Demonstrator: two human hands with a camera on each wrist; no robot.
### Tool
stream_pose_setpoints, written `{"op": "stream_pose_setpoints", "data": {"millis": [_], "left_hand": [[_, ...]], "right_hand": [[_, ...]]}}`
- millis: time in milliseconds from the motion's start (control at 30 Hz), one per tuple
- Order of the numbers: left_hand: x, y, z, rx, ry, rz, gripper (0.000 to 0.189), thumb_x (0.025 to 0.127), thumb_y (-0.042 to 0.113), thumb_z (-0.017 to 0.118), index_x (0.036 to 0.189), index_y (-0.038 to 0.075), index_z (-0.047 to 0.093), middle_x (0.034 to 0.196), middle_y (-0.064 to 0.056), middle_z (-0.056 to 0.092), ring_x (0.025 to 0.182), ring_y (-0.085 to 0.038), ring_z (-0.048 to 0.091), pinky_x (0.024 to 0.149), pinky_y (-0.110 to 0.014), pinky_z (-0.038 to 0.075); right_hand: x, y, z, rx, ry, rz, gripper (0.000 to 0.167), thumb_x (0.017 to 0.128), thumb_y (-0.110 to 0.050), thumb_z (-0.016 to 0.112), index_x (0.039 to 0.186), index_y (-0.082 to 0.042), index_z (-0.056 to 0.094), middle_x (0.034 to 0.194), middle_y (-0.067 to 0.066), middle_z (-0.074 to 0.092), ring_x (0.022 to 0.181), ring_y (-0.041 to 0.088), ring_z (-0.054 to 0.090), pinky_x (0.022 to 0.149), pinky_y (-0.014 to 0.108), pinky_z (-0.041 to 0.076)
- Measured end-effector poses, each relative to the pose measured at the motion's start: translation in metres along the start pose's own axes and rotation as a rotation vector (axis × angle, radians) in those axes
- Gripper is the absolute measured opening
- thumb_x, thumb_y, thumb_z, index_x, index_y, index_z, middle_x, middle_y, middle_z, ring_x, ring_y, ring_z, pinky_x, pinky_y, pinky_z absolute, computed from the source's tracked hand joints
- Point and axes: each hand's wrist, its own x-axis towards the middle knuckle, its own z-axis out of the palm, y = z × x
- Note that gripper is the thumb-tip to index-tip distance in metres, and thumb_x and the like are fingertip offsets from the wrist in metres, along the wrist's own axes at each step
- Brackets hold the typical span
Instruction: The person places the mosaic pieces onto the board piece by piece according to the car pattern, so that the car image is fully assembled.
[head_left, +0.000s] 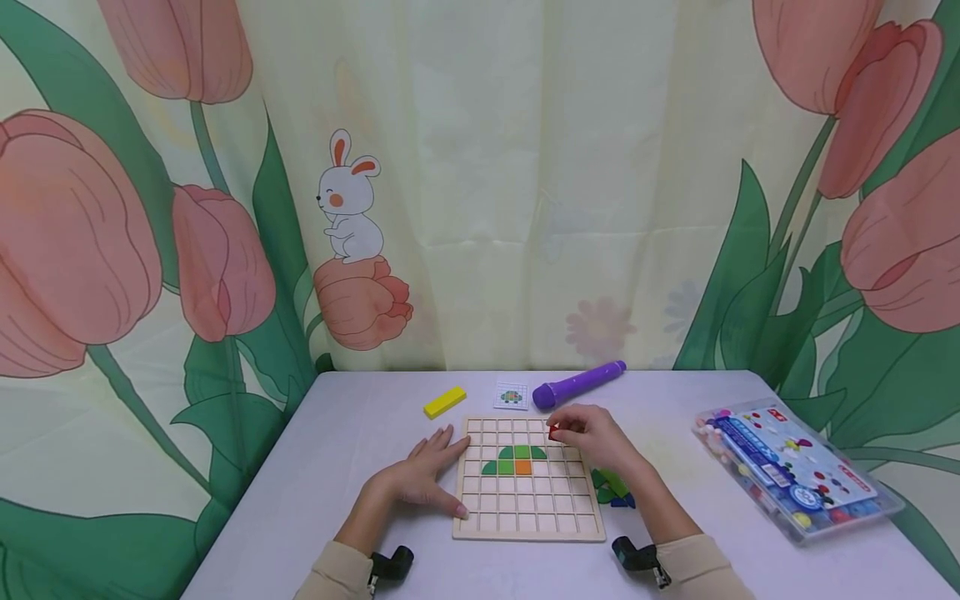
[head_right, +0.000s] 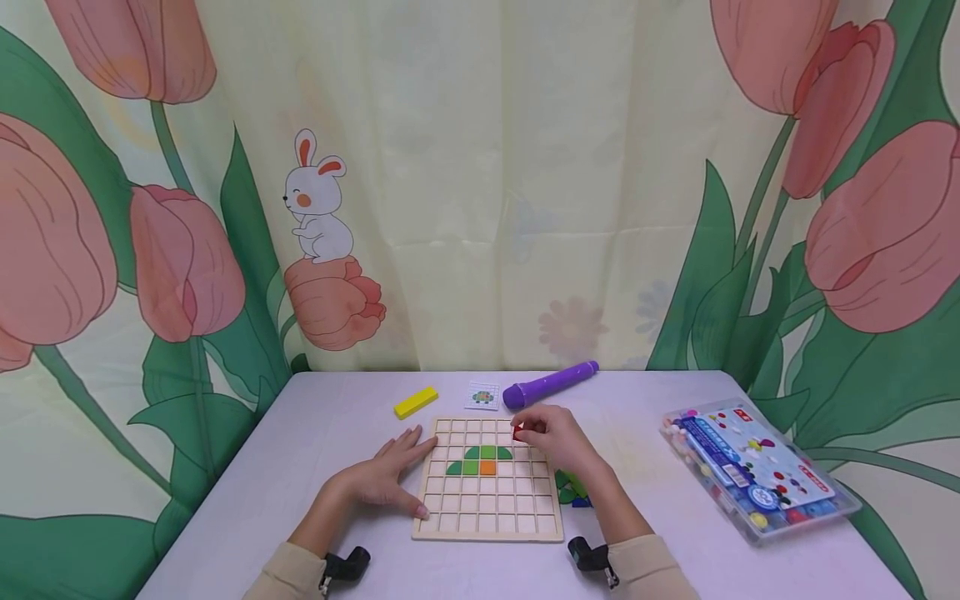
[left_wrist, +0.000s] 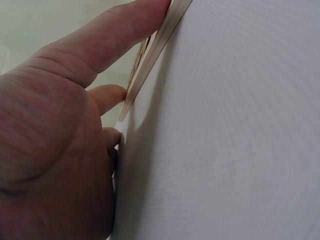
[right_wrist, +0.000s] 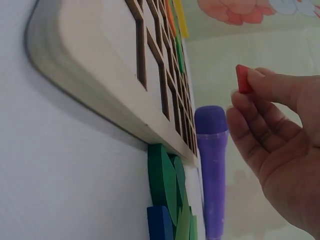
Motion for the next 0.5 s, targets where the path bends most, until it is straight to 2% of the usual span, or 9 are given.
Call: {"op": "stream_pose_setpoints", "data": {"millis": [133, 333, 500], "left_hand": [[0.001, -0.001, 0.0, 0.011, -0.001, 0.008, 0.122, 0.066, 0.067, 0.088, 0.166, 0.029, 0.029, 0.176, -0.012, 0.007, 0.164, -0.031, 0.001, 0.131, -0.059, 0.004], [0.0, 0.0, 0.0, 0.006, 0.0, 0.01, 0.121, 0.067, 0.066, 0.088, 0.166, 0.028, 0.029, 0.176, -0.013, 0.007, 0.164, -0.032, 0.001, 0.131, -0.06, 0.004], [-0.001, 0.001, 0.0, 0.007, 0.003, 0.008, 0.121, 0.067, 0.065, 0.088, 0.166, 0.027, 0.029, 0.176, -0.014, 0.007, 0.164, -0.032, 0.001, 0.131, -0.06, 0.004]], "right_hand": [[-0.001, -0.002, 0.004, -0.016, -0.054, 0.005, 0.018, 0.096, -0.005, 0.071, 0.113, -0.006, 0.078, 0.092, -0.001, 0.072, 0.082, 0.017, 0.06, 0.071, 0.023, 0.052], [0.0, -0.004, 0.012, -0.094, -0.136, -0.024, 0.012, 0.095, -0.008, 0.074, 0.106, -0.011, 0.08, 0.089, -0.005, 0.071, 0.082, 0.017, 0.058, 0.072, 0.024, 0.048], [0.001, -0.008, 0.019, -0.133, -0.17, -0.036, 0.012, 0.095, -0.007, 0.074, 0.102, -0.014, 0.081, 0.089, -0.006, 0.071, 0.085, 0.016, 0.056, 0.073, 0.024, 0.046]]}}
